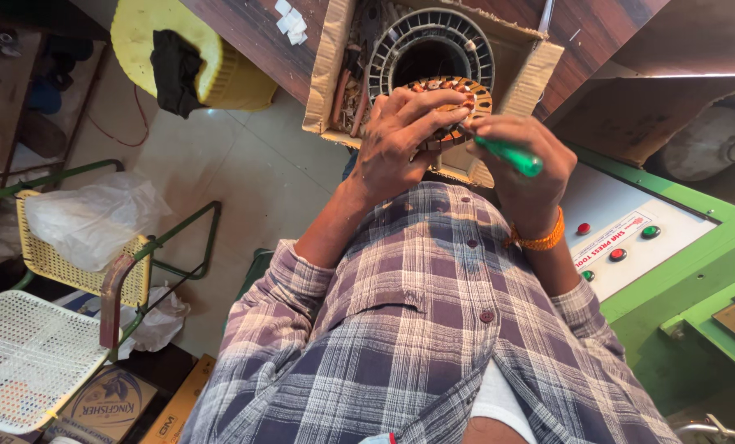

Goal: The person assembles a ceiling fan motor at a workbench, fitting copper wire coils around the rotor slots inside a cardboard box jig. They press and seat the windings by hand, reposition the coil assembly, and use a green-handled screwdriver to adjust and tighten the windings in place.

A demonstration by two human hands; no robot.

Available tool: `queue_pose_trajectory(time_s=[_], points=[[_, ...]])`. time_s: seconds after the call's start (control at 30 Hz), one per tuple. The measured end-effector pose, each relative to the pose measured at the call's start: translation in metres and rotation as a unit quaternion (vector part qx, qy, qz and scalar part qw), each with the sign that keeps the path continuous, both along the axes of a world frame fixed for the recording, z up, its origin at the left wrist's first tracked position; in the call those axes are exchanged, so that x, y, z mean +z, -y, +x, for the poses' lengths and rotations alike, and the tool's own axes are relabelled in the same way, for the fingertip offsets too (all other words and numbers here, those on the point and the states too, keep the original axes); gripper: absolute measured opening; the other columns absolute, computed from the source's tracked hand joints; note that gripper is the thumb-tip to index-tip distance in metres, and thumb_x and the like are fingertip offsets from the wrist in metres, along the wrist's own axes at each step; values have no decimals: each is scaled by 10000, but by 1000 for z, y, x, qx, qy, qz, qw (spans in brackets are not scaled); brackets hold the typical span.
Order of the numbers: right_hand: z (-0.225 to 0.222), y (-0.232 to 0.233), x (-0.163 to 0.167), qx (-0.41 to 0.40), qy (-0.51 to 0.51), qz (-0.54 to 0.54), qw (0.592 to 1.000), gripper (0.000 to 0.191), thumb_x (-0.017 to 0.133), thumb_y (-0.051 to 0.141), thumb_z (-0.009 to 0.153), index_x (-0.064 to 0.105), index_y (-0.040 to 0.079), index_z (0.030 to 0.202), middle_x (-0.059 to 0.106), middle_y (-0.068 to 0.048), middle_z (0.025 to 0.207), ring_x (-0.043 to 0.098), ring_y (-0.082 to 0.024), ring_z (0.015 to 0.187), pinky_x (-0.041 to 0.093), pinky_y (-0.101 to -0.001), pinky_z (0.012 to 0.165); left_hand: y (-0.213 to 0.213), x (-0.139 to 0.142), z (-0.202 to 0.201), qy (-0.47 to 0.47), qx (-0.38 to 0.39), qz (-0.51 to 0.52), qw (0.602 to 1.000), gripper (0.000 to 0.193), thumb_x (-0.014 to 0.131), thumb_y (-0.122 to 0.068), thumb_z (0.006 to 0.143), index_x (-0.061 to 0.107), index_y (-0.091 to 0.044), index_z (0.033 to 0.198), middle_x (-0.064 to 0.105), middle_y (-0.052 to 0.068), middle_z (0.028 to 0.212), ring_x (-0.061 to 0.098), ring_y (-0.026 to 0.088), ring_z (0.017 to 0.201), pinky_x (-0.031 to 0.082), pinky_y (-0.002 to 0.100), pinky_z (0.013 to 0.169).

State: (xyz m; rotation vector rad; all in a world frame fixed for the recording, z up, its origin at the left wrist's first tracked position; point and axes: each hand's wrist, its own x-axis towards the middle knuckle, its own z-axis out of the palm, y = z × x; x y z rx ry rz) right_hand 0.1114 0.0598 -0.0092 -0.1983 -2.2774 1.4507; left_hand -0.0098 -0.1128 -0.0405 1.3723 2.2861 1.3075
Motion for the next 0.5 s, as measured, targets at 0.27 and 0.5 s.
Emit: queue_pose_trajectory(time_s=[0.27, 0.5], points=[[2, -4, -9, -5, 4, -85, 996, 245, 818, -56, 974, 669, -23, 1166, 730, -153, 1157, 747, -244, 1093, 618, -331, 971, 3, -3, -4, 6, -18, 33, 999, 494, 835, -151, 901, 663, -214, 1360, 650, -81, 1393, 590, 186, 1122, 451, 341, 1035], [21, -10, -28, -73, -66, -303, 948, 229, 742, 87, 1114, 587, -42, 1221, 676, -148, 1135, 767, -274, 1025, 672, -365, 904, 14, -29, -3, -111, 9, 75, 991, 572, 750, -8, 881, 586, -155, 1410, 623, 76, 1340, 578, 286, 1236, 466, 424, 1106]])
